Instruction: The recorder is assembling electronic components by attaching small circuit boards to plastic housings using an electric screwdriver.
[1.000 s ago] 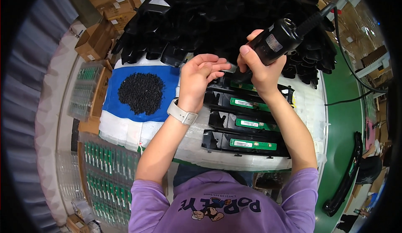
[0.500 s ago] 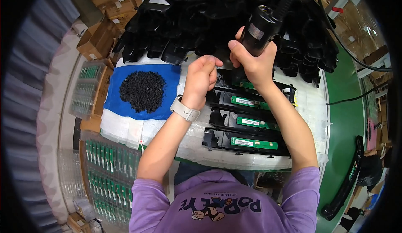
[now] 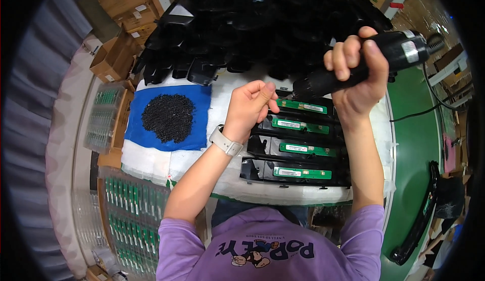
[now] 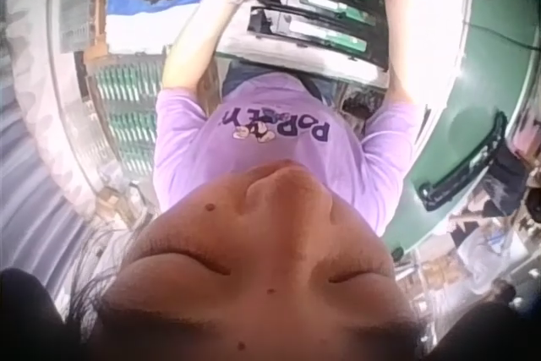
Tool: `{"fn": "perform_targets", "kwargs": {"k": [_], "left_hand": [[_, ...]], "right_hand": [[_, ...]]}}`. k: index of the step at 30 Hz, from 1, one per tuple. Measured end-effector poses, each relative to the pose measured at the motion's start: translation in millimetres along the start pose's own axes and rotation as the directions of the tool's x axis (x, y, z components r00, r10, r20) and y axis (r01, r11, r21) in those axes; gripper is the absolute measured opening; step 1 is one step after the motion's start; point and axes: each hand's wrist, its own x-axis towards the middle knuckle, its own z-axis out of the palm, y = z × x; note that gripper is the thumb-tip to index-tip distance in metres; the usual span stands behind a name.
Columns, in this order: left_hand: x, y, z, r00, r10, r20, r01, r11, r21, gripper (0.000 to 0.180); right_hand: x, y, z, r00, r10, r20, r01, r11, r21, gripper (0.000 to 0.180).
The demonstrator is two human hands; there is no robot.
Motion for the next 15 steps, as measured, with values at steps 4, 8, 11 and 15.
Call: {"fn": "perform_targets", "kwargs": {"k": [4, 8, 11, 15], "left_hand": [[-10.0, 5.1, 14.9, 0.994, -0.002, 0.113, 0.009, 0.998, -0.066, 0.024], [-12.6, 2.5, 18.5, 0.990, -0.020, 0.142, 0.030, 0.997, -0.070, 0.016], [-13.3, 0.3, 19.8, 0.987, -0.035, 0.155, 0.044, 0.998, -0.054, 0.015], [-13.9, -0.1, 21.1, 0.985, -0.071, 0.155, 0.066, 0.997, 0.034, 0.014]], "right_hand": [[-4.6, -15.8, -6.0, 0.999, -0.040, -0.030, 0.041, 0.999, 0.035, 0.020], [-11.2, -19.9, -8.8, 0.998, -0.058, -0.030, 0.059, 0.998, 0.038, 0.020], [-14.2, -21.3, -9.1, 0.999, -0.050, -0.016, 0.050, 0.998, 0.036, 0.020], [-17.6, -21.1, -11.8, 0.999, -0.033, -0.038, 0.032, 0.999, -0.027, 0.020]]}}
